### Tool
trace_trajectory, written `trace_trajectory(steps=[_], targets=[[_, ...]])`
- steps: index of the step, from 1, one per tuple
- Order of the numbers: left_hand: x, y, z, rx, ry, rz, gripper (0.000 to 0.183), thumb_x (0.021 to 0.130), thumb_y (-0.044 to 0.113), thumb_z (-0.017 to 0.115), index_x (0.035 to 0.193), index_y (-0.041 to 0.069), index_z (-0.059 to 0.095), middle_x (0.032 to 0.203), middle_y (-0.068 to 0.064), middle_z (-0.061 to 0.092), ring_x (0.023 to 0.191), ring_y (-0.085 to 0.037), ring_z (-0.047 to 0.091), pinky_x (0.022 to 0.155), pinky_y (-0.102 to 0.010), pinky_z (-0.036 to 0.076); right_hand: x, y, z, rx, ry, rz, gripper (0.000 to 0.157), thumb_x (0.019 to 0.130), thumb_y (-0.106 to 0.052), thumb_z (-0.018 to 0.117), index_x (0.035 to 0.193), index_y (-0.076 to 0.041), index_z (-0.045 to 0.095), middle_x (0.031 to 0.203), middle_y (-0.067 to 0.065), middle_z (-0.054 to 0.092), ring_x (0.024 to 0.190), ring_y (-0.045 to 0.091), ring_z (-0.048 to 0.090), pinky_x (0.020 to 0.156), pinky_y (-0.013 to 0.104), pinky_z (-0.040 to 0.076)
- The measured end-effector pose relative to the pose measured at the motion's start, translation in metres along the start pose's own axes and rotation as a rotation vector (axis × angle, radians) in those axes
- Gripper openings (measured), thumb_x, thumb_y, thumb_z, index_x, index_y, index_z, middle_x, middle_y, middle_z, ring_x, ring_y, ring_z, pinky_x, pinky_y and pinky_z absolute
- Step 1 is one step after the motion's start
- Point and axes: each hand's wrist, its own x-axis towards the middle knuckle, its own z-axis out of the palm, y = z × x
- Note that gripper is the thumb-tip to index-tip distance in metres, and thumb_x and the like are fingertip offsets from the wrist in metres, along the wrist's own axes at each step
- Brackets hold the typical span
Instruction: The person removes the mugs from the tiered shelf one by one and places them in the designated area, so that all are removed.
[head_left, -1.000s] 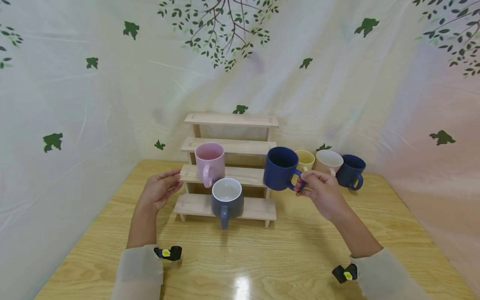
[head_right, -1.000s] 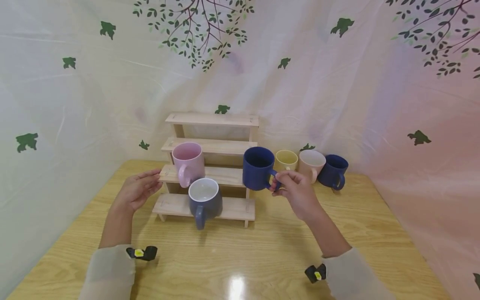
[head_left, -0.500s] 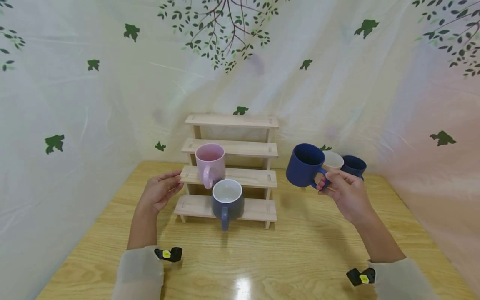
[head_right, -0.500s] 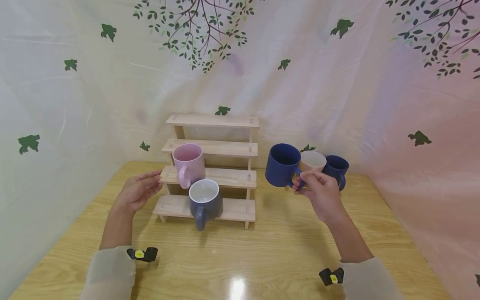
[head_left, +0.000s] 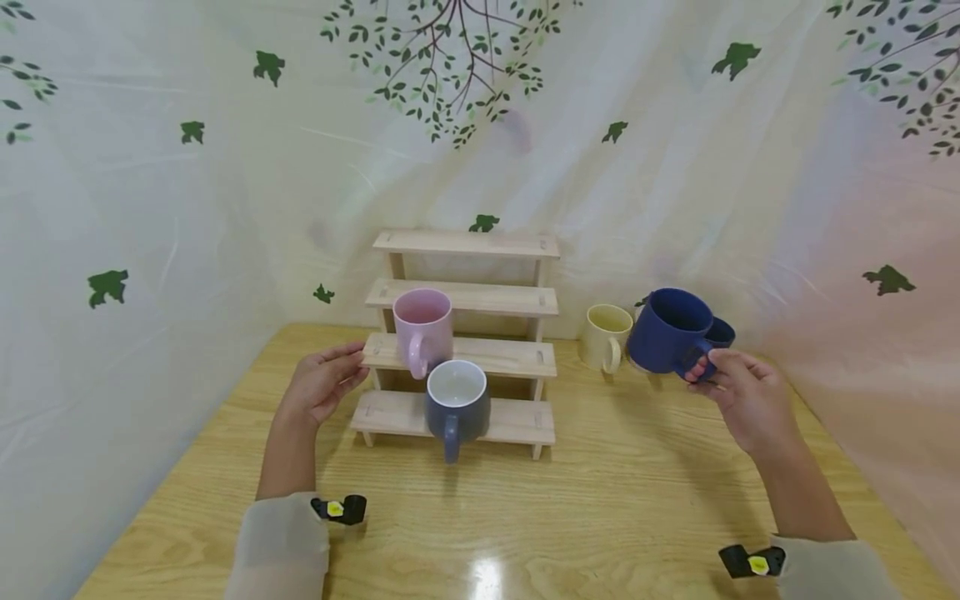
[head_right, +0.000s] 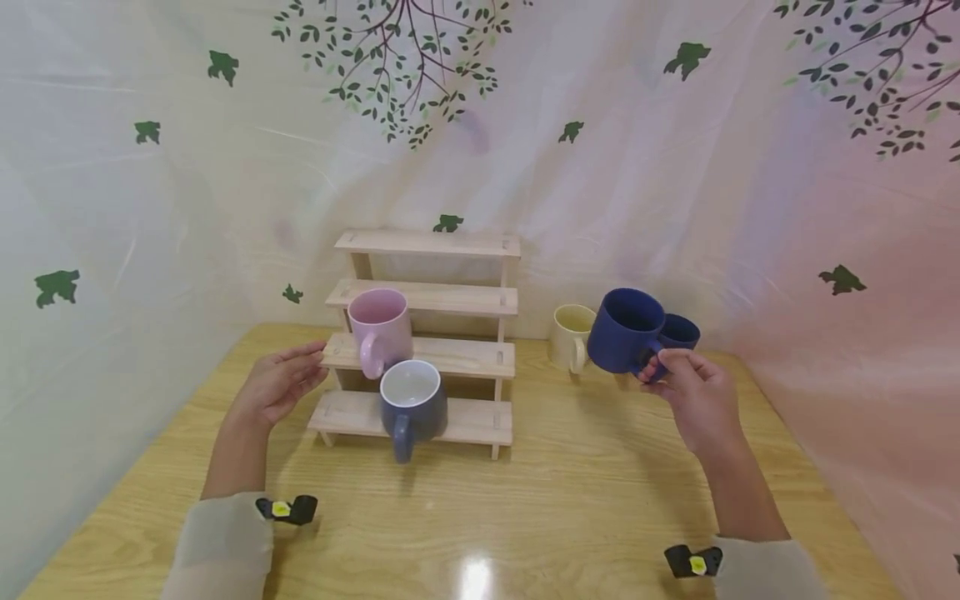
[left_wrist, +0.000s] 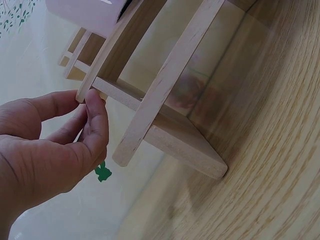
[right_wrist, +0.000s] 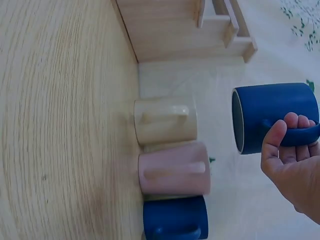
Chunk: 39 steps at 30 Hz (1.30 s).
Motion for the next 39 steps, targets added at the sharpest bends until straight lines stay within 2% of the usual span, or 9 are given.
trace_trajectory(steps=[7, 12, 18, 24, 33, 39], targets=[[0.001, -0.001, 0.002, 0.02, 0.01, -0.01, 0.045, 0.101, 0.001, 0.062, 0.143, -0.011, 0.049, 0.112, -0.004, 0.064, 0.094, -0.012, 0.067, 0.09, -0.024, 0.059, -0.01, -0.005, -0.024, -0.019, 0.124, -0.002, 0.02, 0.104, 0.0, 0.055, 0.095, 0.01, 0.07, 0.086, 0.013, 0.068, 0.078, 0.022, 0.071, 0.072, 0.034, 0.065], [0.001, -0.003, 0.002, 0.015, 0.001, -0.007, 0.043, 0.101, 0.001, 0.062, 0.141, -0.011, 0.051, 0.11, -0.004, 0.065, 0.093, -0.012, 0.067, 0.089, -0.024, 0.059, -0.016, -0.003, -0.038, -0.041, 0.227, 0.021, 0.021, 0.103, -0.001, 0.058, 0.089, 0.011, 0.07, 0.082, 0.012, 0.069, 0.074, 0.021, 0.071, 0.067, 0.033, 0.065], [0.001, -0.003, 0.002, 0.017, 0.0, -0.004, 0.042, 0.101, 0.001, 0.062, 0.14, -0.011, 0.052, 0.109, -0.004, 0.066, 0.092, -0.012, 0.067, 0.089, -0.024, 0.059, -0.019, -0.001, -0.05, -0.049, 0.265, 0.024, 0.024, 0.104, -0.002, 0.057, 0.087, 0.01, 0.07, 0.08, 0.013, 0.071, 0.073, 0.021, 0.072, 0.064, 0.033, 0.065], [0.002, -0.002, 0.002, 0.025, 0.005, 0.001, 0.04, 0.102, 0.001, 0.06, 0.14, -0.011, 0.053, 0.109, -0.004, 0.066, 0.092, -0.012, 0.067, 0.089, -0.024, 0.059, -0.019, -0.002, -0.063, -0.012, 0.251, 0.05, 0.024, 0.104, 0.0, 0.055, 0.089, 0.007, 0.071, 0.081, 0.013, 0.072, 0.073, 0.022, 0.073, 0.064, 0.035, 0.065], [0.001, 0.0, 0.002, 0.032, 0.001, 0.005, 0.047, 0.102, 0.002, 0.06, 0.145, -0.013, 0.046, 0.108, -0.004, 0.066, 0.092, -0.011, 0.066, 0.089, -0.023, 0.059, -0.026, -0.001, -0.092, 0.089, 0.114, 0.076, 0.032, 0.107, 0.006, 0.043, 0.093, 0.011, 0.071, 0.085, 0.017, 0.072, 0.078, 0.026, 0.073, 0.068, 0.037, 0.065], [0.001, -0.001, 0.001, 0.02, 0.01, 0.006, 0.042, 0.102, 0.002, 0.062, 0.14, -0.012, 0.052, 0.106, -0.004, 0.067, 0.09, -0.012, 0.068, 0.088, -0.024, 0.06, -0.032, -0.004, -0.109, 0.0, 0.012, 0.111, 0.036, 0.107, 0.008, 0.039, 0.092, 0.011, 0.072, 0.087, 0.016, 0.073, 0.08, 0.027, 0.074, 0.072, 0.037, 0.065]])
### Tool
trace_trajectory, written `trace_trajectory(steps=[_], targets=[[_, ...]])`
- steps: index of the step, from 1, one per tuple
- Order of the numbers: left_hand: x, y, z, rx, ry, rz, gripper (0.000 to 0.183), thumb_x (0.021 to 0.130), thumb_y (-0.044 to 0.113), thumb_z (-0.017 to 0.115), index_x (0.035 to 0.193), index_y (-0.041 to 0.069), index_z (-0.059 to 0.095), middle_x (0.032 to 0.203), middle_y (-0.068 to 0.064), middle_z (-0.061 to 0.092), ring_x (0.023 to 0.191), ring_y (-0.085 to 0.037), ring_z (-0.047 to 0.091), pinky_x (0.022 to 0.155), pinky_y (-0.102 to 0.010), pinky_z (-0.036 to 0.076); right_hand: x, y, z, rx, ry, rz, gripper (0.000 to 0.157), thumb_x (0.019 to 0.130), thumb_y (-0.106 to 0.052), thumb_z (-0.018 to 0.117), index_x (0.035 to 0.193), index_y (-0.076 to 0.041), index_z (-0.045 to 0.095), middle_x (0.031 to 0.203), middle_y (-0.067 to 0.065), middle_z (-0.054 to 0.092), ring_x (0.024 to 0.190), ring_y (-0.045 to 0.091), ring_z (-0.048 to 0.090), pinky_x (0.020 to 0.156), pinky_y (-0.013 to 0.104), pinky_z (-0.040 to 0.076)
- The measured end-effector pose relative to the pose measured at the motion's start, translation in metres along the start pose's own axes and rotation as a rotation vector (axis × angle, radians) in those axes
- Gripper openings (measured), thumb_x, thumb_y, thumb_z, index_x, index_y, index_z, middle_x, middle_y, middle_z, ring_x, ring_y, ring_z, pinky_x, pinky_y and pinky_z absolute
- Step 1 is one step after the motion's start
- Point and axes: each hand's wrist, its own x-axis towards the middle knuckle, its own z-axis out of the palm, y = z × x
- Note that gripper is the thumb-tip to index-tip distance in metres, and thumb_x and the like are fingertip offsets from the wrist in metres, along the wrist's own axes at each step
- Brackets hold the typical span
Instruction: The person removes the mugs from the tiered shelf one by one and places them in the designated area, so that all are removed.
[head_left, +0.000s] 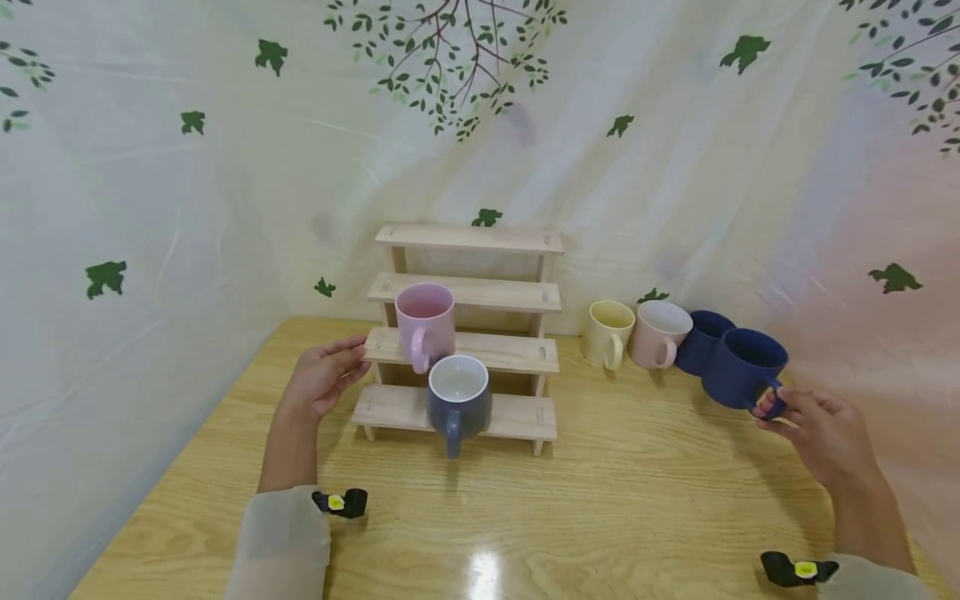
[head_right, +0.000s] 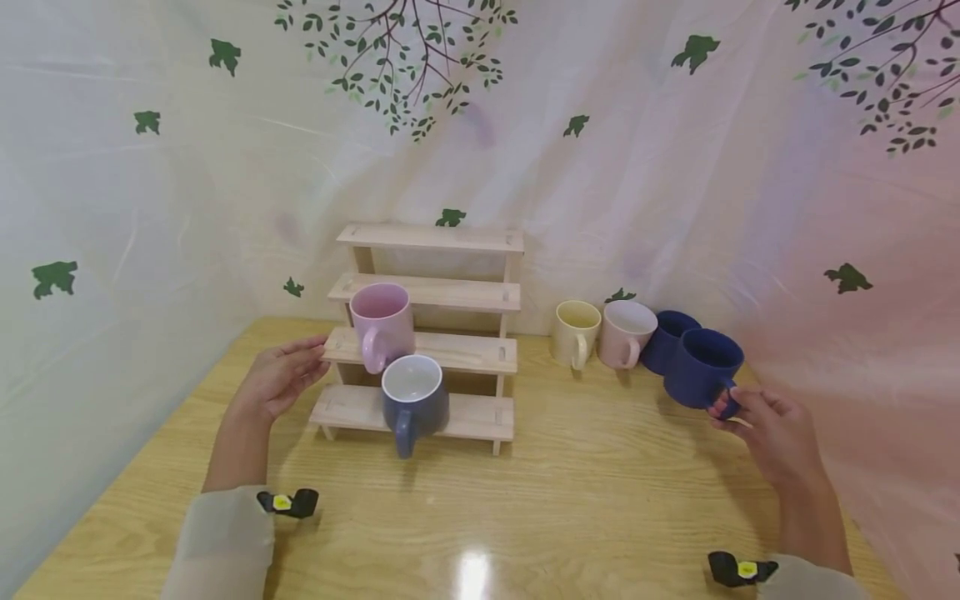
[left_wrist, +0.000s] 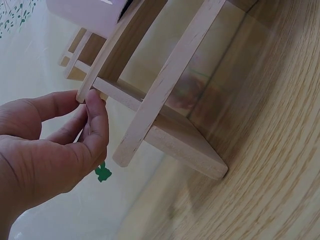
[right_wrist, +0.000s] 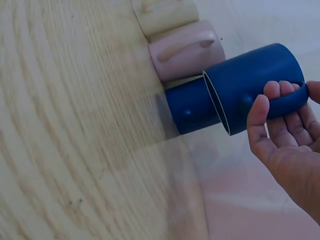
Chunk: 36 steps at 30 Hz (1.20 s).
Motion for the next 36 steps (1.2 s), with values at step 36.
trace_trajectory(steps=[36], targets=[[0.001, 0.0, -0.001, 0.002, 0.011, -0.003, 0.04, 0.102, 0.002, 0.062, 0.14, -0.009, 0.055, 0.109, -0.004, 0.068, 0.094, -0.012, 0.068, 0.088, -0.024, 0.059, -0.012, 0.026, -0.061, 0.245, -0.375, 0.117, 0.057, 0.105, 0.012, 0.008, 0.108, 0.015, 0.064, 0.109, 0.026, 0.07, 0.105, 0.033, 0.07, 0.095, 0.045, 0.059]])
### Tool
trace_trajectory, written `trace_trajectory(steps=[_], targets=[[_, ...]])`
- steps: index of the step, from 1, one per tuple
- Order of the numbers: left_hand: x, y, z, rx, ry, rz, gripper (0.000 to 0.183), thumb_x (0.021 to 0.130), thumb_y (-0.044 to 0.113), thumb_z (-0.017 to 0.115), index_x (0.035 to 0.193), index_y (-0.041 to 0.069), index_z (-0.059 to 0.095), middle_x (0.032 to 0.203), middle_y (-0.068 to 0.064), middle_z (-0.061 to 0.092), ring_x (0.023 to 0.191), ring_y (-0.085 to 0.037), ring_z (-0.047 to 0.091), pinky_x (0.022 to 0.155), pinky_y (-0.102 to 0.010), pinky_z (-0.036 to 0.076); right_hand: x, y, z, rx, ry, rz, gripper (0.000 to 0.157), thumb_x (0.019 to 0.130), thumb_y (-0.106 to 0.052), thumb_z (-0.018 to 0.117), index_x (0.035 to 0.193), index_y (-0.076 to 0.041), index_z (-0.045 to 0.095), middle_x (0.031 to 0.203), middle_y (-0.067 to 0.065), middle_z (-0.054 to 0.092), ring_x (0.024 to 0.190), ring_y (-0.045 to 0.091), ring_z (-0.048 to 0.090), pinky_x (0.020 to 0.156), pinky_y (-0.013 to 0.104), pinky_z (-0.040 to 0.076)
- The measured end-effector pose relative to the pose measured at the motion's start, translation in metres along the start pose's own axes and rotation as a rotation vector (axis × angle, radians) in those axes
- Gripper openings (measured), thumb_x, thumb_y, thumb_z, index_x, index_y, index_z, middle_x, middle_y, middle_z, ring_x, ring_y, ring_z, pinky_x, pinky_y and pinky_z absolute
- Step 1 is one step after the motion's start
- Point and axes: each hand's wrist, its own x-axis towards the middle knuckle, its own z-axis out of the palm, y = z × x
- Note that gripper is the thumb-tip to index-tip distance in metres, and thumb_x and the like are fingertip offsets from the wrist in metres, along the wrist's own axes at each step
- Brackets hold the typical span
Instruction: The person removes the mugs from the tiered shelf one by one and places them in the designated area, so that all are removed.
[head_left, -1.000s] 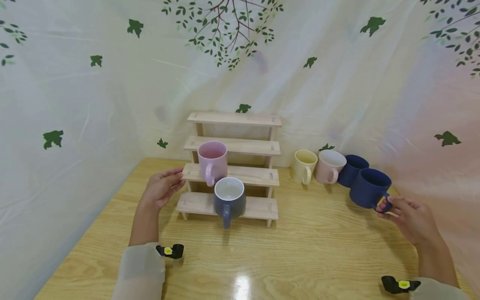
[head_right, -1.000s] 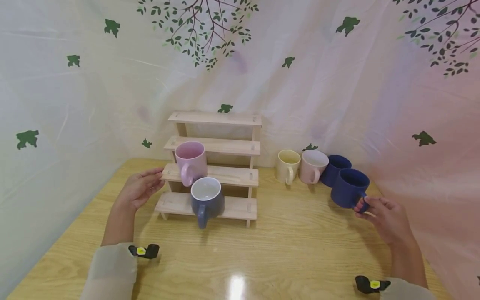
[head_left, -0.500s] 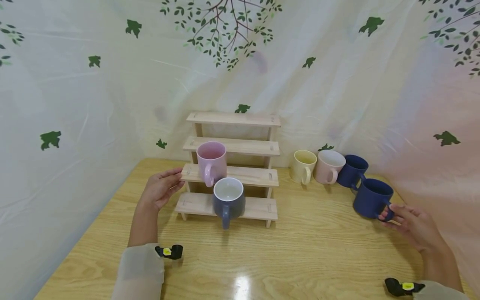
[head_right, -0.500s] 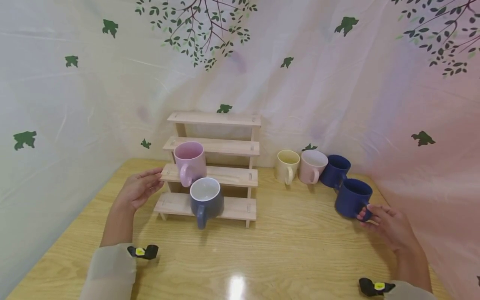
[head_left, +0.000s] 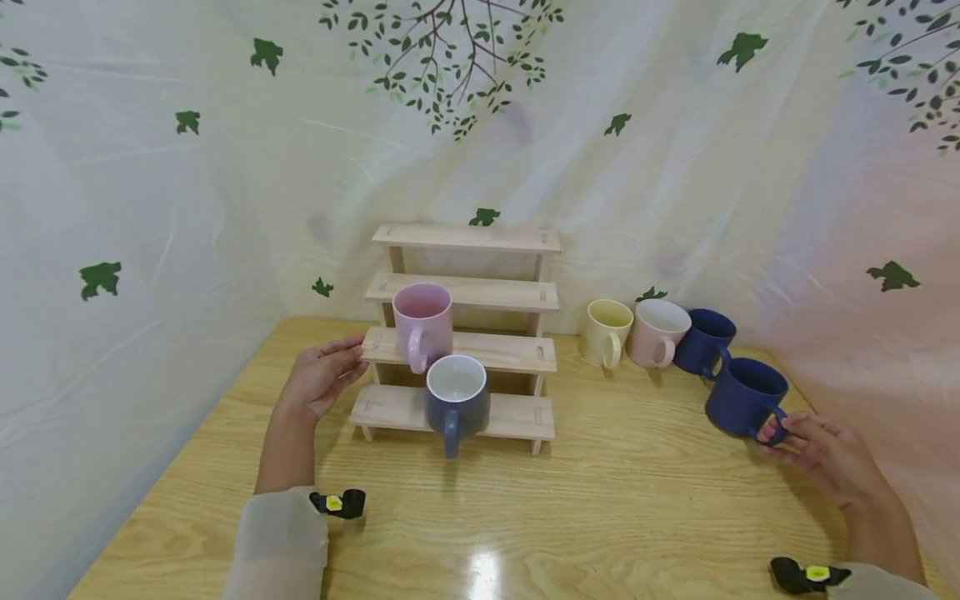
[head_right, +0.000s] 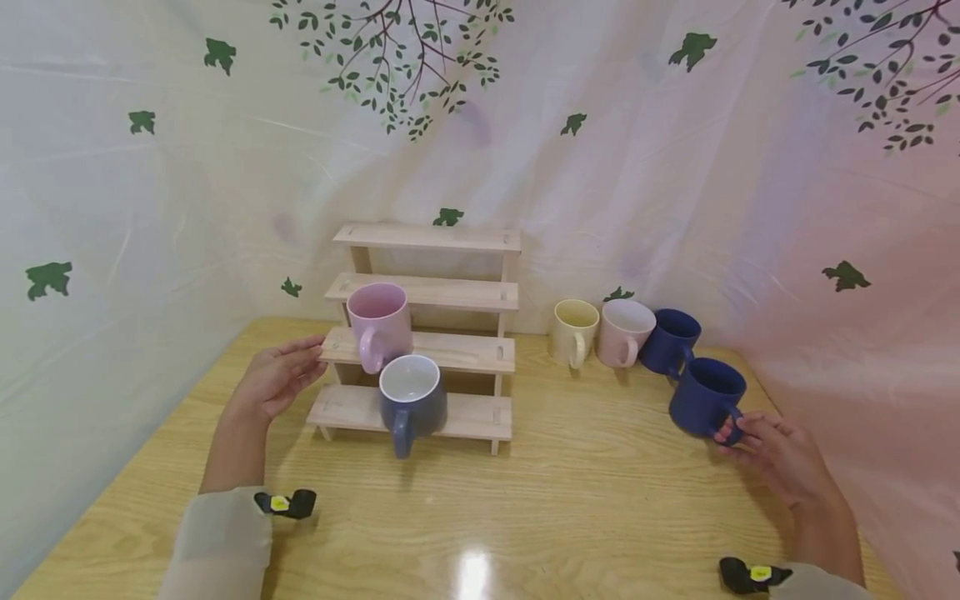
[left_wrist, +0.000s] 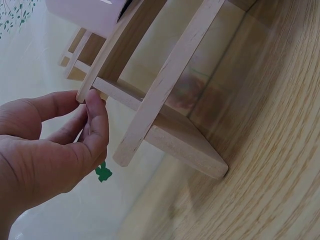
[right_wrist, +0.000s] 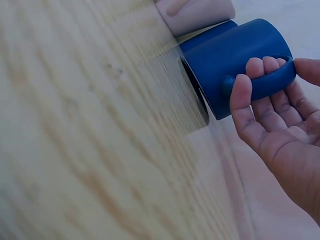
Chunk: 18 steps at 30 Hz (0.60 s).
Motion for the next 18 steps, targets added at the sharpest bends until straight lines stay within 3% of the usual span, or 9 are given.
trace_trajectory(steps=[5, 18], targets=[[0.0, -0.001, 0.0, 0.001, 0.0, 0.001, 0.04, 0.102, 0.002, 0.062, 0.139, -0.009, 0.056, 0.108, -0.003, 0.068, 0.093, -0.012, 0.068, 0.088, -0.024, 0.059, -0.002, 0.003, -0.006, 0.032, -0.086, -0.003, 0.059, 0.104, 0.013, 0.004, 0.114, 0.018, 0.062, 0.116, 0.029, 0.068, 0.113, 0.036, 0.068, 0.101, 0.049, 0.055], [0.001, -0.001, 0.0, 0.008, -0.002, -0.003, 0.044, 0.102, 0.003, 0.061, 0.142, -0.01, 0.051, 0.109, -0.004, 0.067, 0.095, -0.012, 0.067, 0.088, -0.023, 0.059, -0.004, 0.005, -0.012, 0.092, -0.107, 0.022, 0.057, 0.106, 0.012, 0.007, 0.128, 0.018, 0.059, 0.123, 0.032, 0.065, 0.12, 0.04, 0.064, 0.108, 0.053, 0.048]])
